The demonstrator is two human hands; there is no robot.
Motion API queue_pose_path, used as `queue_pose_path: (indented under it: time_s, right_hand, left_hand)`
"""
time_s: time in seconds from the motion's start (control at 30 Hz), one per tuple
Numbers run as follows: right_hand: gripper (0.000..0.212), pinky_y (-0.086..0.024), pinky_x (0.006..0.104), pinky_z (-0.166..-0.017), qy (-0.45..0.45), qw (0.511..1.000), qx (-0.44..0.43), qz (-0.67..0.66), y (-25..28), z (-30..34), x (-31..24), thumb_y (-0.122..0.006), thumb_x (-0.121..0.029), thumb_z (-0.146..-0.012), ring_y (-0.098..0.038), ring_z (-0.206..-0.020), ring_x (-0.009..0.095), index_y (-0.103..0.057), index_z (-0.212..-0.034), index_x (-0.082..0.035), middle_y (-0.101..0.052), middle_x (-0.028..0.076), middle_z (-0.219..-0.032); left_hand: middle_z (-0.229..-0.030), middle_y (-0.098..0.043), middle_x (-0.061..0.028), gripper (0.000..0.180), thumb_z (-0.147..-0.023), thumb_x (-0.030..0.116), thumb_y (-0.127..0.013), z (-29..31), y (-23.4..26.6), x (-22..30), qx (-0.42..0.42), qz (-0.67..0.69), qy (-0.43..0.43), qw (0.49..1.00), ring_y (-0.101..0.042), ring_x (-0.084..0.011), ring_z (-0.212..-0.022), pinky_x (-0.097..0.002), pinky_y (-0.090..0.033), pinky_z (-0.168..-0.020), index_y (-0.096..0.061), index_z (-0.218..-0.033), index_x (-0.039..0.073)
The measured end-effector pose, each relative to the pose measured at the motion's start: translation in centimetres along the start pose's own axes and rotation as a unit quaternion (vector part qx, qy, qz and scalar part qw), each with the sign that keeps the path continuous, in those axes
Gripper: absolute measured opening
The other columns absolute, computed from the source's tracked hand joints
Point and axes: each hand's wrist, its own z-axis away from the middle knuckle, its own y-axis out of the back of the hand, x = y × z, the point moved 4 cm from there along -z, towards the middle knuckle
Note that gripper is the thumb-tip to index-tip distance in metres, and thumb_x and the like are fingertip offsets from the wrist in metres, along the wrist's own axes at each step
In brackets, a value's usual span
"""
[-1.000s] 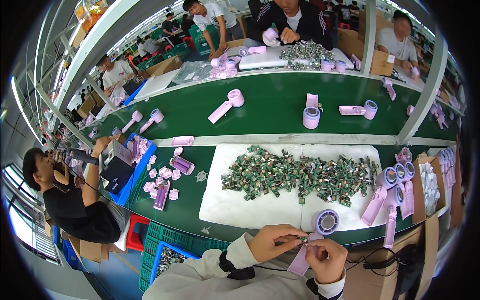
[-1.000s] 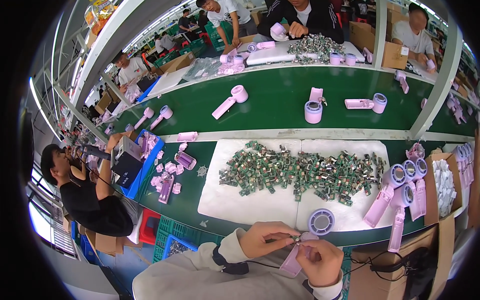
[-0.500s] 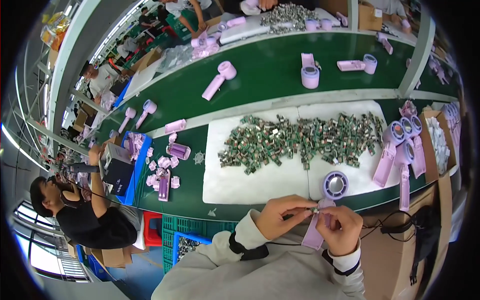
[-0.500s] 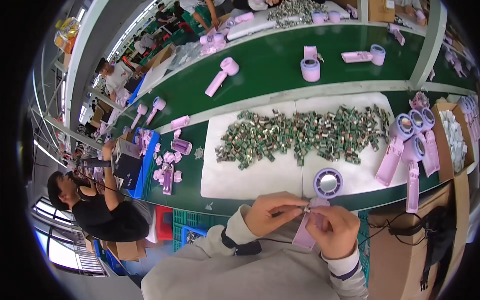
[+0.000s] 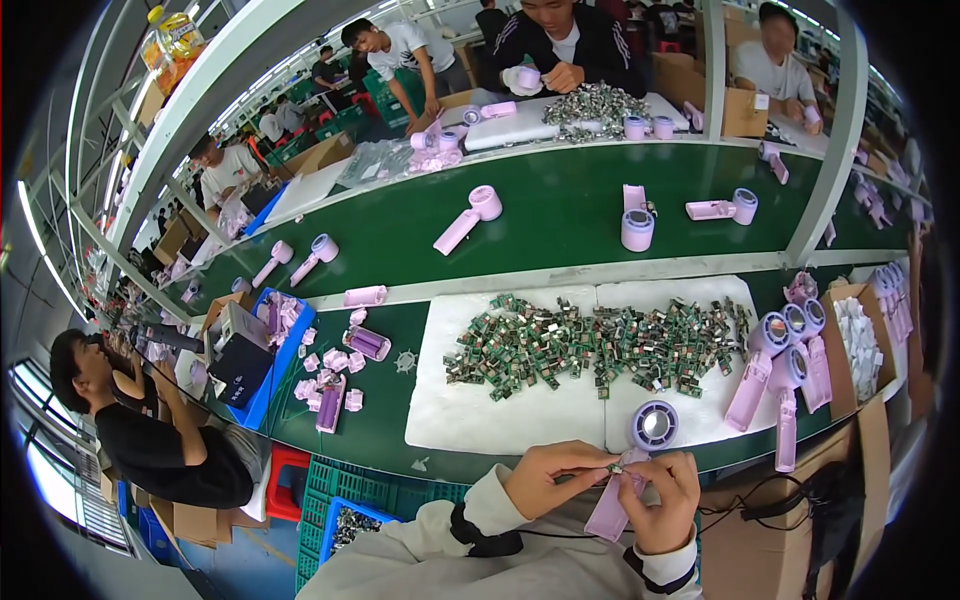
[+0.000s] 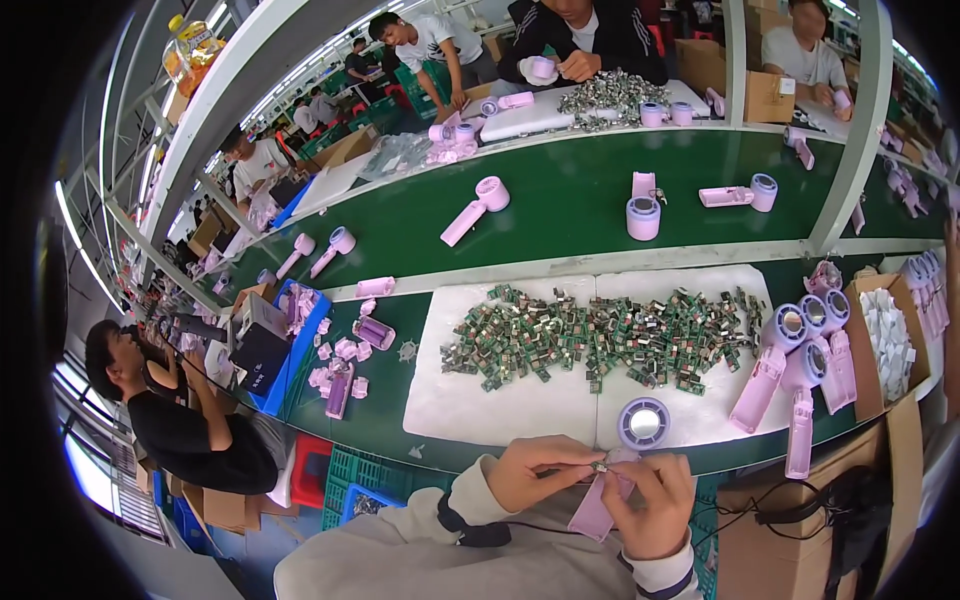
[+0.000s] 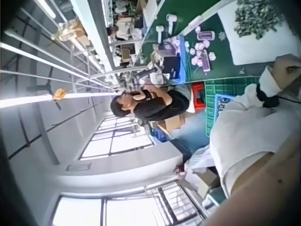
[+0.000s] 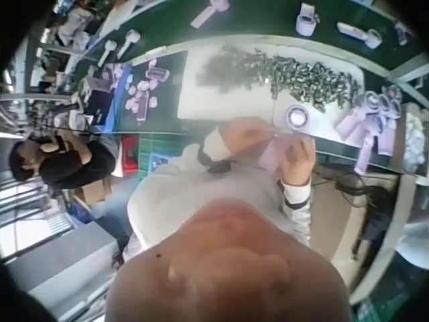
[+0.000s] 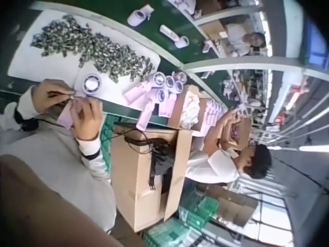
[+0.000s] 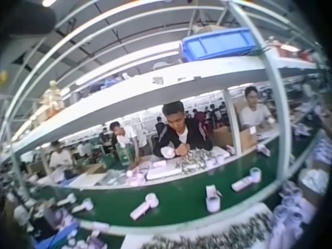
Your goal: The person picks up a circuit board and a fan housing, connects a wire to the board, and fits the board into the housing. They then pick up a fan handle, attach it to the housing, and set the assembled unit aside.
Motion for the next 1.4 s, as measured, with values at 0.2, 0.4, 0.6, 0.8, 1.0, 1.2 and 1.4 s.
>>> queue_pose_path:
  time_s: [0.2,0.4,0.6,0.8,1.0,1.2,1.4]
  right_hand:
    - [0.02,-0.045,0.037,-0.065,0.056,0.997,-0.027,0.035,0.0,-0.2,-0.3,-0.078,0.0,-0.069,-0.055,-0.074,0.027,-0.072,-0.088,-0.005,-0.058,0.008,-0.081]
    - [0.023,-0.046,0.0379,-0.062,0.097,0.994,-0.038,0.038,-0.1,-0.8,-0.5,-0.079,-0.003,-0.068,-0.056,-0.072,0.027,-0.072,-0.089,-0.007,-0.058,0.006,-0.08]
    - [0.022,-0.046,0.0377,-0.063,0.121,0.991,-0.045,0.021,-0.3,-1.0,-0.9,-0.078,0.001,-0.066,-0.055,-0.071,0.027,-0.07,-0.086,-0.004,-0.057,0.007,-0.078]
    - [0.023,-0.046,0.0371,-0.061,0.074,0.997,-0.011,0.036,0.1,-1.0,0.3,-0.079,0.001,-0.067,-0.055,-0.069,0.027,-0.071,-0.088,-0.004,-0.059,0.007,-0.079]
    - [0.02,-0.048,0.036,-0.06,0.106,0.994,-0.006,-0.039,0.3,-0.5,0.4,-0.08,-0.001,-0.069,-0.057,-0.069,0.024,-0.073,-0.087,-0.005,-0.06,0.005,-0.079]
    - [0.022,-0.047,0.0345,-0.059,0.085,0.996,0.03,-0.011,1.5,-0.8,1.2,-0.081,-0.003,-0.069,-0.058,-0.068,0.024,-0.074,-0.09,-0.006,-0.06,0.005,-0.079]
    - [0.023,-0.047,0.0337,-0.059,0.122,0.992,0.012,0.025,1.1,-0.3,0.7,-0.081,-0.003,-0.069,-0.057,-0.067,0.024,-0.075,-0.091,-0.005,-0.06,0.004,-0.079]
  left_hand:
    - [-0.117,-0.071,-0.0128,0.032,-0.095,0.001,-0.067,0.1,0.0,0.7,0.02,-0.091,-0.065,0.993,-0.07,-0.023,-0.102,-0.0308,-0.055,-0.087,-0.069,-0.127,0.003]
    - [-0.116,-0.071,-0.0157,0.029,-0.095,-0.002,-0.066,0.2,0.0,1.7,0.04,-0.1,-0.06,0.992,-0.07,-0.0252,-0.103,-0.0319,-0.055,-0.088,-0.07,-0.123,0.0]
    - [-0.116,-0.071,-0.0157,0.029,-0.094,-0.004,-0.066,0.9,-0.1,2.3,0.061,-0.127,-0.05,0.989,-0.071,-0.0247,-0.101,-0.0305,-0.056,-0.087,-0.07,-0.122,-0.001]
    - [-0.115,-0.07,-0.0164,0.03,-0.094,-0.007,-0.065,0.2,0.0,2.5,0.045,-0.16,-0.06,0.984,-0.07,-0.0228,-0.101,-0.0298,-0.056,-0.087,-0.069,-0.123,-0.001]
    - [-0.114,-0.07,-0.0154,0.029,-0.094,-0.007,-0.065,0.6,-0.8,1.8,0.047,-0.122,-0.011,0.991,-0.07,-0.0196,-0.1,-0.0285,-0.056,-0.084,-0.07,-0.122,-0.002]
    - [-0.122,-0.066,-0.0175,0.03,-0.097,-0.009,-0.061,-0.3,-0.9,1.3,0.032,-0.02,0.022,0.999,-0.068,-0.02,-0.105,-0.029,-0.057,-0.09,-0.065,-0.126,-0.006]
    - [-0.122,-0.066,-0.018,0.03,-0.097,-0.009,-0.06,-0.5,-1.1,1.0,0.037,0.053,0.041,0.997,-0.068,-0.0208,-0.106,-0.0317,-0.059,-0.092,-0.064,-0.126,-0.007]
